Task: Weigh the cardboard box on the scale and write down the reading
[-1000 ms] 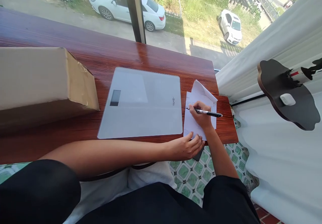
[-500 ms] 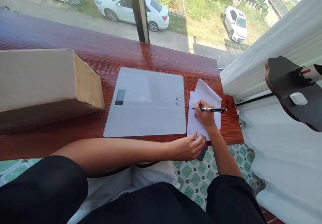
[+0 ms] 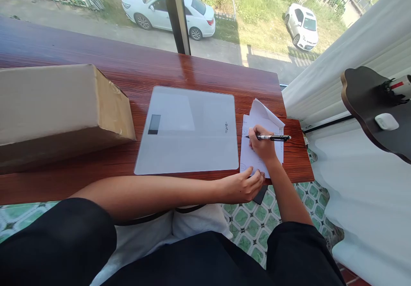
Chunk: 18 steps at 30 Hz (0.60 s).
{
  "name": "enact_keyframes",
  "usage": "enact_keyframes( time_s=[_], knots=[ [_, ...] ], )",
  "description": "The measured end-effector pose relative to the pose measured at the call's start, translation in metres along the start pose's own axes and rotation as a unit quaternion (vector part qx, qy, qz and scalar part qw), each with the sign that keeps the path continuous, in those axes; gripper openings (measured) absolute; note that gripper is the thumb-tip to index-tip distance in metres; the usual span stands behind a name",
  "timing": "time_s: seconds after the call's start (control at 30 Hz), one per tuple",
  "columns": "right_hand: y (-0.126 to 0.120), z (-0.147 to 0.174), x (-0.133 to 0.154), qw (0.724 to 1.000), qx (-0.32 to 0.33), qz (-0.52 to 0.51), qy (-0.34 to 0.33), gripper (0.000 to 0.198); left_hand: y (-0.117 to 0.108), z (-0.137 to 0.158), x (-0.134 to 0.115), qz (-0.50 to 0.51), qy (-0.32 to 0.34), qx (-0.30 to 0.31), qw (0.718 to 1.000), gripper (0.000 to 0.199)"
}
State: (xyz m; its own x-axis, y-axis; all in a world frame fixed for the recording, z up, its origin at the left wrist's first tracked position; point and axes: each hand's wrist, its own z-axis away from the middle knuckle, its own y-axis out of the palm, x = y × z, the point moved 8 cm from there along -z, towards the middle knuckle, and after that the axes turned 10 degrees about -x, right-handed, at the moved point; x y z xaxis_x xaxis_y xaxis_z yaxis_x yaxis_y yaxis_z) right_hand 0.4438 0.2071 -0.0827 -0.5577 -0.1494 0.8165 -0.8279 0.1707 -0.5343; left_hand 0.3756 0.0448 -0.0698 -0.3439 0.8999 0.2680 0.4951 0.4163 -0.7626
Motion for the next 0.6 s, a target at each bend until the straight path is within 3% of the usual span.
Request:
enact_keyframes(
  time_s=[0.6],
  knots=[
    [0.0009,-0.0014,-0.0012,1.0,0.003,0.002,0.006,0.039,0.0033,0.0005,-0.001,0.009,0.003,0.016,1.0,0.041]
  ],
)
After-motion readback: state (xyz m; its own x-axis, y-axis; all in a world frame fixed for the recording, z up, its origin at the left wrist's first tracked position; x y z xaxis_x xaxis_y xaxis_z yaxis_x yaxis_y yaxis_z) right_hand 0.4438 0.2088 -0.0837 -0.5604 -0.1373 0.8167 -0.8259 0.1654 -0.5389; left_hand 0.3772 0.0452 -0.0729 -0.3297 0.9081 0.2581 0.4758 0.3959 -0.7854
